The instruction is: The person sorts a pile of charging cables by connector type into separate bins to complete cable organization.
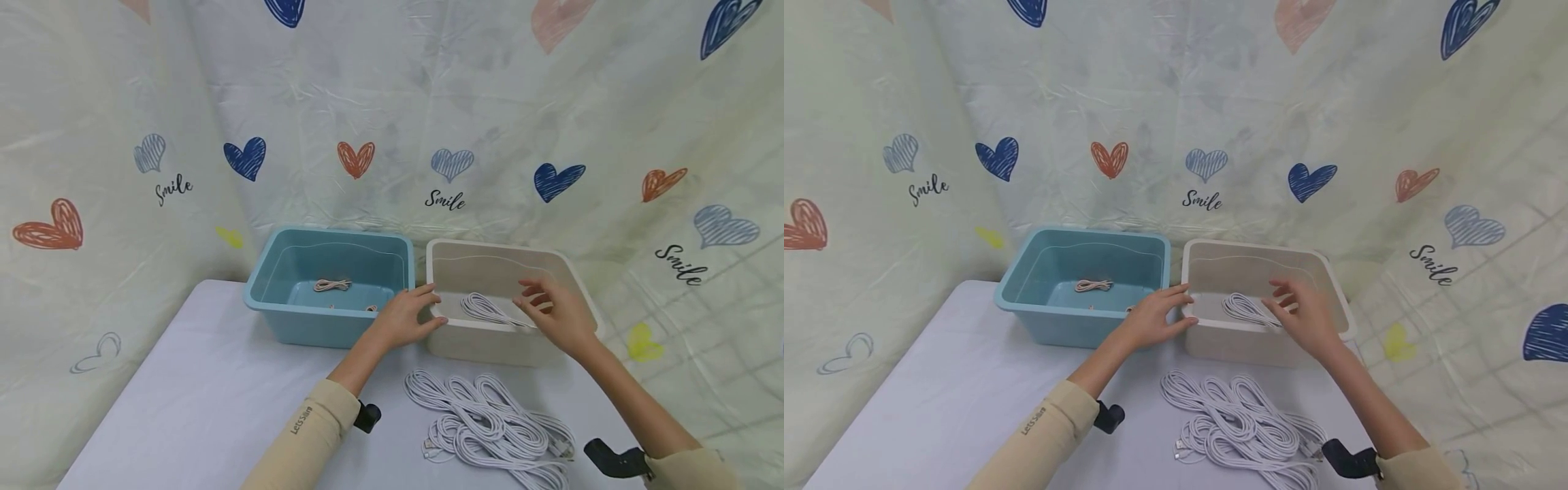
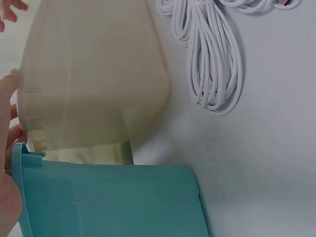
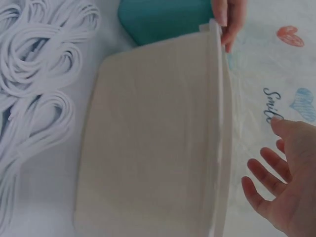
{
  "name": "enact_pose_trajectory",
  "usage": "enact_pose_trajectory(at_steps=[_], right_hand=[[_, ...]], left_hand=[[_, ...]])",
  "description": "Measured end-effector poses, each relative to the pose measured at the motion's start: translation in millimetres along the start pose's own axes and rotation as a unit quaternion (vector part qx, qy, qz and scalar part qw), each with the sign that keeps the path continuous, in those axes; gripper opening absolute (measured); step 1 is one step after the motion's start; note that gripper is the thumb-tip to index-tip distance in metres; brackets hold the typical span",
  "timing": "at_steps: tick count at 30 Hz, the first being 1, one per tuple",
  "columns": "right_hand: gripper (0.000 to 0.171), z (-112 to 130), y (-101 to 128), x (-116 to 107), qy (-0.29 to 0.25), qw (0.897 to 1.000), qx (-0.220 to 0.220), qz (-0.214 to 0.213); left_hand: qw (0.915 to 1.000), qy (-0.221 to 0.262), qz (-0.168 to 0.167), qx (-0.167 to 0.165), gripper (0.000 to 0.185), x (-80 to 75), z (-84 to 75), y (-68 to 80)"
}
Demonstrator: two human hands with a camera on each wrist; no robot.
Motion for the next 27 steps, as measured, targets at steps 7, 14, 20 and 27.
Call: enact_pose_trajectory(at_steps=[7,14,20,27], right_hand=[[0.032,17.6,23.1,11.3,-0.025,0.996,-0.056,-0.060],[0.035,29.5,47.5,33.3,-0.023,0.994,-0.090,-0.059],[0.036,32.9,65.1,57.0,-0.009,0.993,-0.109,-0.043],[0.033,32.6,81.2,92.4,-0.021,0.994,-0.106,0.002]], left_hand=[[1.0000,-0.004,0.001,-0.001,0.043,0.0,-1.5,-0.6],[1.0000,-0.002,-0.002,-0.003,0.043,-0.1,-0.4,-0.2],[1.0000,-0.006,-0.003,-0.004,0.044,0.1,-0.4,-0.5],[1.0000,-0.001,-0.005,-0.008,0.044,-0.7,-0.7,0.3]])
Point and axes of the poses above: each hand's wrist, its own y-axis away from the middle knuckle, its own x-axis out of the palm, z = x × y, the point moved 10 cm from there along -y, towards the middle knuckle, and after that the axes turned 9 degrees about y, right-handed, at the moved point
